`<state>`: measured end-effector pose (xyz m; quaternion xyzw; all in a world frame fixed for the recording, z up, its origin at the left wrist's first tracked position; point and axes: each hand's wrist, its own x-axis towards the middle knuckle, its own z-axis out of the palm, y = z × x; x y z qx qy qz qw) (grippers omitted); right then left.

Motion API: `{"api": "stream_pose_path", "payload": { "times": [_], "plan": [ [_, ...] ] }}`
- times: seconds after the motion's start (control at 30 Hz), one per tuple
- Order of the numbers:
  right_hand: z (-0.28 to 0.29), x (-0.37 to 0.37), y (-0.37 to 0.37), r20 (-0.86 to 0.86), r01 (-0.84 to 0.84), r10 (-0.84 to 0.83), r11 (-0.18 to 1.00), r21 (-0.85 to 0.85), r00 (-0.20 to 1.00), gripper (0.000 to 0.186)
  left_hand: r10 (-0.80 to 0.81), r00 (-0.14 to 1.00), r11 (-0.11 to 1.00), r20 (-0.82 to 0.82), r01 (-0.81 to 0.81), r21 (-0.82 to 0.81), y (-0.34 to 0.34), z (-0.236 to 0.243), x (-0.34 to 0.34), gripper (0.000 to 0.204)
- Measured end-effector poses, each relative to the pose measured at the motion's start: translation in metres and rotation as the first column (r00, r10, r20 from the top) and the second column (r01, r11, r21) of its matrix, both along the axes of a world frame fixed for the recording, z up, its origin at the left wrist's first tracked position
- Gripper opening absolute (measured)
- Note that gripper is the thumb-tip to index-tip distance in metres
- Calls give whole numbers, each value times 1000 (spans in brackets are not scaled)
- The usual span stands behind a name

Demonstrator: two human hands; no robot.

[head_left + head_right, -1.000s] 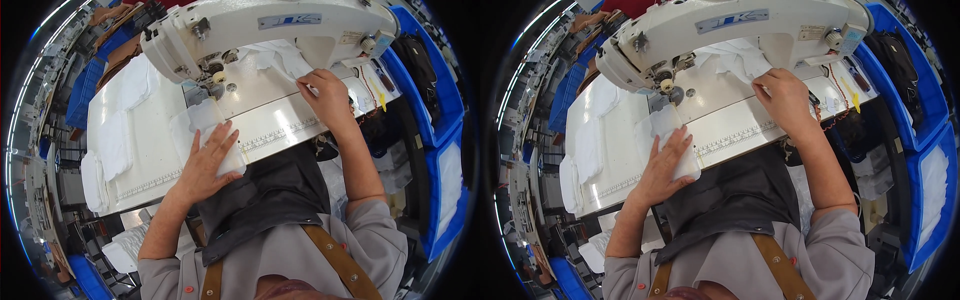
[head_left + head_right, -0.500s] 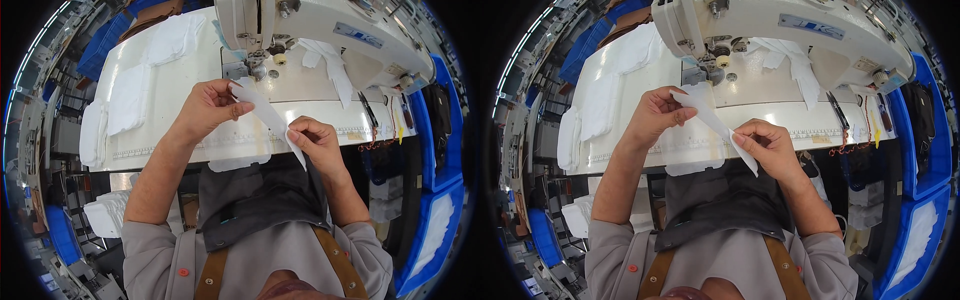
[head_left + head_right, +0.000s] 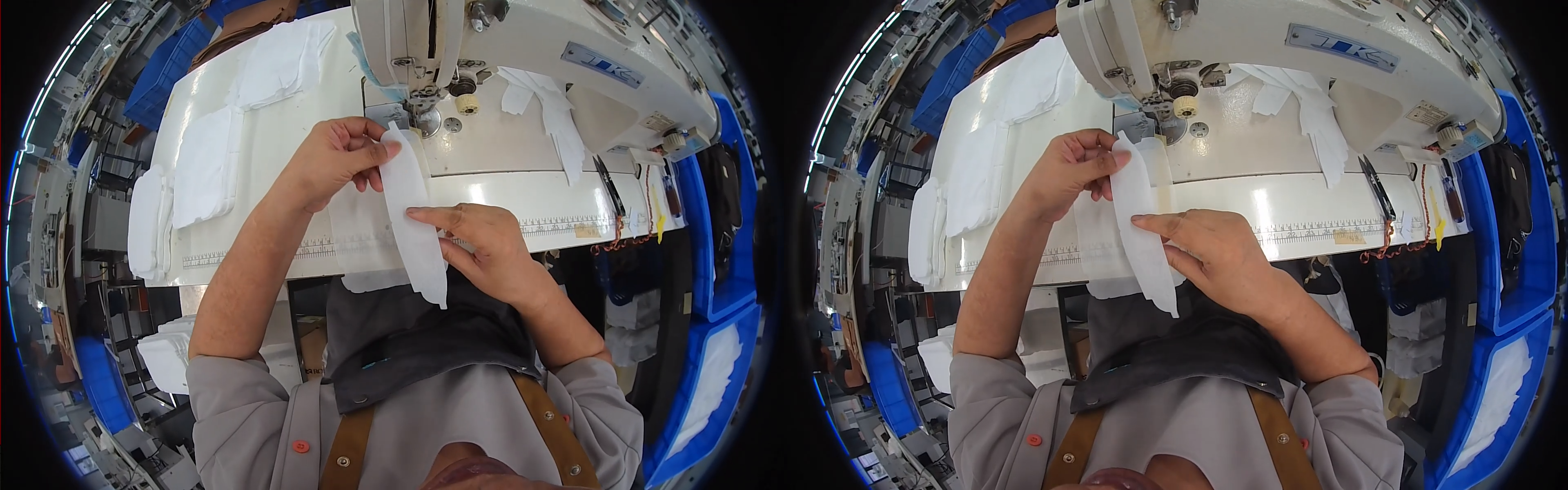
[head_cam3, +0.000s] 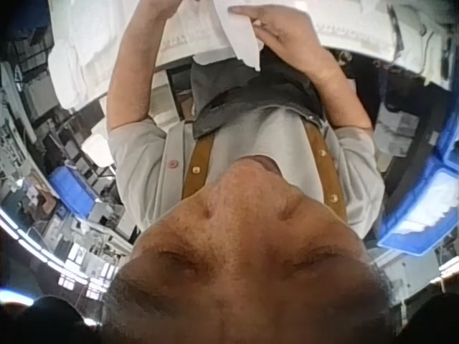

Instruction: Sewing small white fabric pieces using an industrial sewing machine.

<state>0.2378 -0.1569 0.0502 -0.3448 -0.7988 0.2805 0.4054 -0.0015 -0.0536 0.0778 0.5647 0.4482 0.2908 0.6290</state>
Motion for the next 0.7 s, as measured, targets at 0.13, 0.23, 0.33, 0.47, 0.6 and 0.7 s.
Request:
{"api": "stream_pose_path", "payload": {
  "times": [0.13,0.23,0.33,0.47,0.6,0.7],
  "plan": [
    [-18,-6,9,148,88,-151,928,363,977,41,36,978,995,-204,-16,100,22,-8,9,22],
    [-15,-8,6,294,152,-220,960,235,930,38,121,920,936,-372,19,351,32,-26,15,21],
    [-22,-3,13,259,124,-221,930,345,940,38,189,899,895,-396,8,445,34,-32,24,19],
    [-23,0,14,272,117,-210,939,322,939,39,235,899,882,-368,-39,469,29,-43,27,16],
    [-26,2,15,258,105,-204,931,350,945,38,248,906,868,-343,-51,493,29,-46,27,16],
    [-25,0,16,248,107,-203,930,352,947,39,246,919,863,-307,-64,501,29,-48,25,12]
  ]
}}
